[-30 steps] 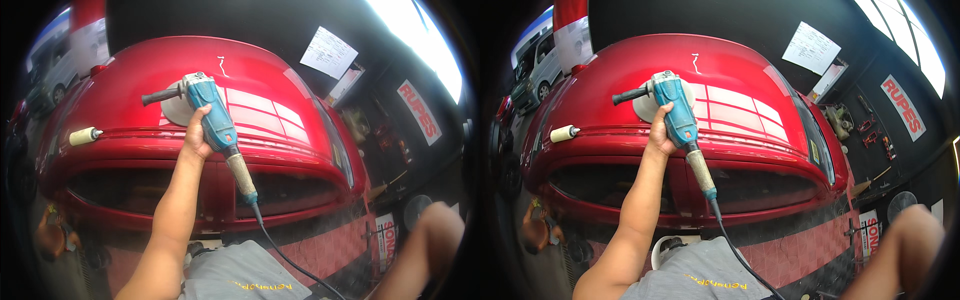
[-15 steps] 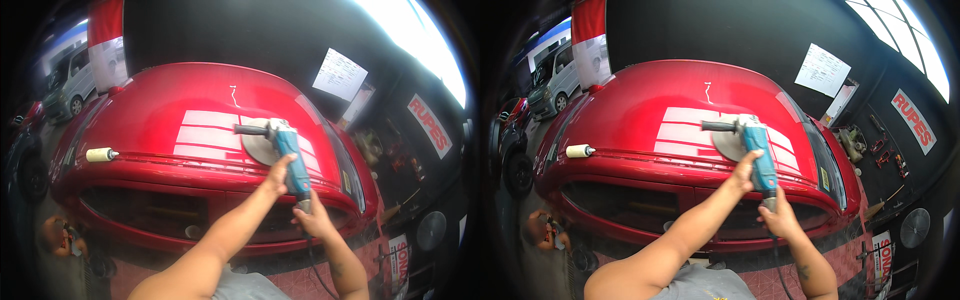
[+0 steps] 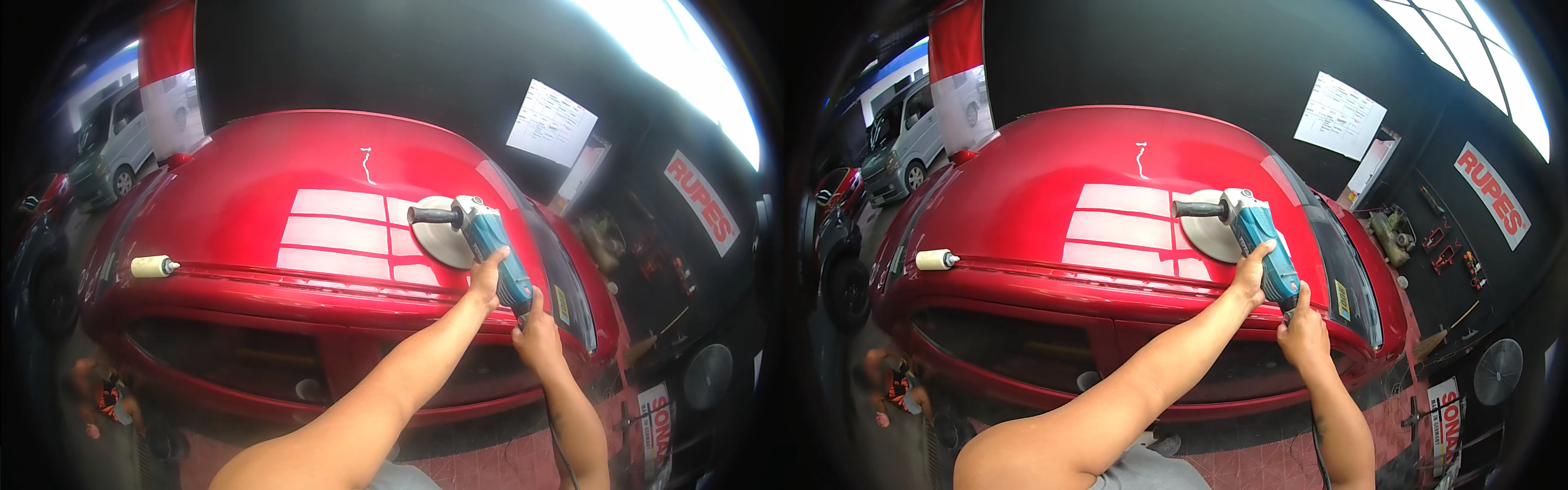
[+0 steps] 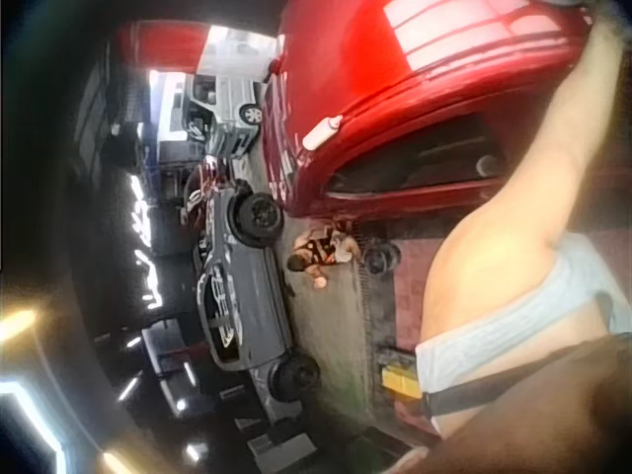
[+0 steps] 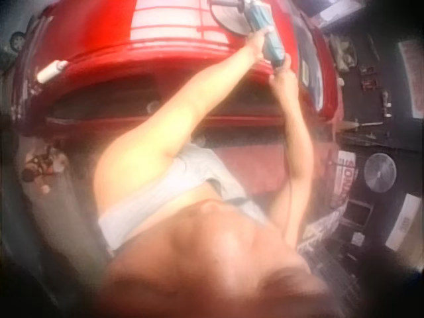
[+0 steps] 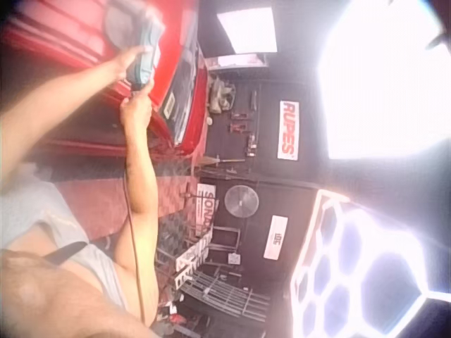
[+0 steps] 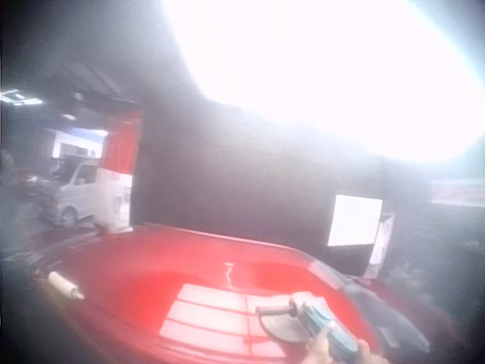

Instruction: The person uses a dual-action polisher to buff the roof of a red car. They move the machine in overlapping passes across the surface, occasionally repositioning their hands and the tool to cover different areas of the roof.

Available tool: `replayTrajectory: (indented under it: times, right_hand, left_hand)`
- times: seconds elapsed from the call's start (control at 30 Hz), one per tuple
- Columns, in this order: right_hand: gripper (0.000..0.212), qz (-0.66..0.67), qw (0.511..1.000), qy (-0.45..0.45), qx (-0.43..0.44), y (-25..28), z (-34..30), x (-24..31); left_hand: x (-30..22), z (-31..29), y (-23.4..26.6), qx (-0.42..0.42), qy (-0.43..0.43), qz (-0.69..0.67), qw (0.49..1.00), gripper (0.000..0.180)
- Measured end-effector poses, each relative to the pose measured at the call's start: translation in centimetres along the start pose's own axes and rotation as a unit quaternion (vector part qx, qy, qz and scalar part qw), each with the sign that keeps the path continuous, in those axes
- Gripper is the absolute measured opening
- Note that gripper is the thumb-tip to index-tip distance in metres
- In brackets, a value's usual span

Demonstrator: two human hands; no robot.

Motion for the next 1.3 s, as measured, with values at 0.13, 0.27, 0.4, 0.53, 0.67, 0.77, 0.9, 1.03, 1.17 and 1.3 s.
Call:
replayTrajectory:
  times: [0.13,0.27,0.4,0.53,0.67,0.77,0.9,1.03,1.17,1.3]
  right_hand:
    - [0.091,0.059,0.998,-0.001,0.005,0.1,5.1,-0.3]
    - [0.079,0.029,0.999,-0.004,0.022,0.8,10.0,0.6]
    - [0.069,0.044,0.999,0.004,0.009,0.3,13.9,0.5]
    - [0.067,0.074,0.997,-0.008,0.032,-0.7,17.9,2.9]
    - [0.062,0.112,0.99,-0.033,0.074,0.4,20.6,8.4]
    - [0.061,0.118,0.99,-0.037,0.074,-0.1,23.6,10.3]
    - [0.06,0.135,0.989,-0.032,0.059,-1.4,27.9,11.3]
    - [0.057,0.141,0.988,-0.026,0.063,-2.6,31.1,13.1]
    - [0.056,0.152,0.986,-0.023,0.065,-2.4,33.6,15.6]
    - [0.05,0.138,0.989,-0.009,0.051,-2.9,35.9,15.9]
  left_hand:
    - [-3.8,2.9,-0.1,-0.03,0.027,0.046,0.998,0.064]
    - [-8.1,1.2,-0.4,-0.144,0.107,0.271,0.946,0.111]
    - [-8.7,-9.2,4.2,-0.134,-0.144,0.418,0.887,0.052]
    - [-21.4,-22.6,10.8,-0.324,-0.391,0.567,0.649,0.018]
    - [-33.1,-31.5,19.2,-0.403,-0.476,0.704,0.339,0.016]
    - [-33.7,-33.5,20.4,-0.38,-0.421,0.79,0.233,0.026]
    - [-33.8,-32.8,21.3,-0.359,-0.429,0.8,0.216,0.041]
    - [-34.0,-32.8,22.0,-0.356,-0.433,0.796,0.227,0.041]
    - [-34.3,-33.2,22.0,-0.364,-0.43,0.795,0.225,0.042]
    - [-34.2,-32.9,21.7,-0.357,-0.433,0.795,0.23,0.042]
Point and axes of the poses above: each hand's wrist, its own z-axis towards the middle knuckle, its own y-axis out of the back of the hand, x = y × z, the point moved 1 cm from there along z, towards the middle knuckle, and after that the axes turned 9 degrees about y, right-handed, at the moved point
